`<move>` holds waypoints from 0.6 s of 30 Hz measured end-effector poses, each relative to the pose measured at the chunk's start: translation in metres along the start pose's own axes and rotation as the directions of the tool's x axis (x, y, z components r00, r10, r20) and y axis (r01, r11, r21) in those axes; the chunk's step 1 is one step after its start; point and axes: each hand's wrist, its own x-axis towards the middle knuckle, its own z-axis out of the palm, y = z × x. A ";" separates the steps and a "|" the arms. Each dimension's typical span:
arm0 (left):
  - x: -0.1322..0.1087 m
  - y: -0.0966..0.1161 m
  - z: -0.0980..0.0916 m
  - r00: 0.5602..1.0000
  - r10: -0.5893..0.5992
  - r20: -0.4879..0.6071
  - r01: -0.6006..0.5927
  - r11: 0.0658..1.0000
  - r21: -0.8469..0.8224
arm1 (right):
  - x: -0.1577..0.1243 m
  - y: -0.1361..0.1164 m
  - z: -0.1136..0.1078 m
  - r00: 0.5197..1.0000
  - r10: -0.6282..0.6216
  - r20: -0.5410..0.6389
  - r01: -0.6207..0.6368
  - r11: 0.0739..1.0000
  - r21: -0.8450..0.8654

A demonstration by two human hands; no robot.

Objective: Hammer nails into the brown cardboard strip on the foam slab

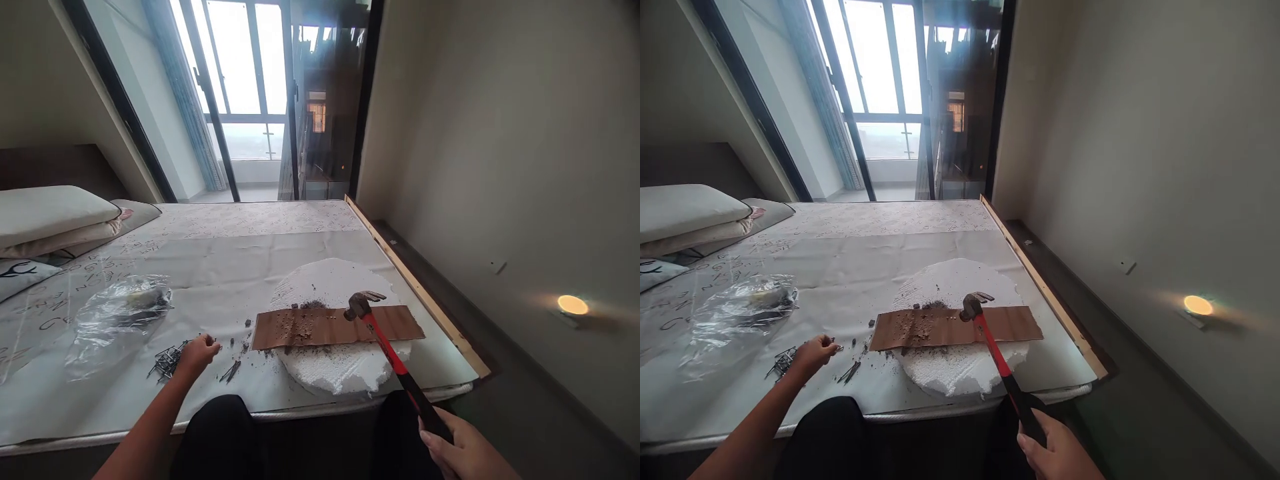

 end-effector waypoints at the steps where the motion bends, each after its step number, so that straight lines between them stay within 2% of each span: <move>1: -0.004 0.003 -0.010 0.999 0.020 -0.030 -0.023 0.994 -0.103 | 0.000 0.001 -0.002 1.000 0.009 0.017 -0.009 1.000 -0.002; 4: -0.021 0.030 -0.029 0.990 0.118 -0.078 -0.140 0.900 -0.412 | 0.001 0.005 -0.007 0.999 0.001 0.049 -0.002 1.000 0.031; 7: -0.036 0.079 -0.025 0.965 0.259 -0.043 -0.237 0.790 -0.566 | 0.003 0.002 -0.008 0.998 -0.017 0.059 0.012 0.996 0.085; 9: -0.044 0.120 -0.012 0.940 0.340 -0.037 -0.296 0.755 -0.585 | 0.004 -0.003 -0.009 0.998 -0.041 0.038 0.038 0.996 0.076; 11: -0.050 0.161 0.008 0.901 0.423 -0.091 -0.394 0.713 -0.581 | 0.004 -0.007 -0.009 0.998 -0.060 0.003 0.060 0.996 0.067; 12: -0.052 0.181 0.018 0.878 0.468 -0.099 -0.437 0.700 -0.565 | 0.004 -0.008 -0.010 0.999 -0.049 0.004 0.049 0.996 0.075; 13: -0.054 0.199 0.029 0.873 0.477 -0.099 -0.447 0.703 -0.553 | 0.005 -0.008 -0.011 1.000 -0.026 0.017 0.024 0.996 0.091; 15: -0.055 0.229 0.049 0.865 0.494 -0.089 -0.457 0.701 -0.547 | 0.007 -0.005 -0.013 0.999 -0.010 0.037 0.005 0.990 0.139; 18: -0.053 0.259 0.072 0.833 0.540 -0.115 -0.516 0.687 -0.511 | 0.010 0.005 -0.016 0.996 -0.083 0.011 0.080 0.985 0.154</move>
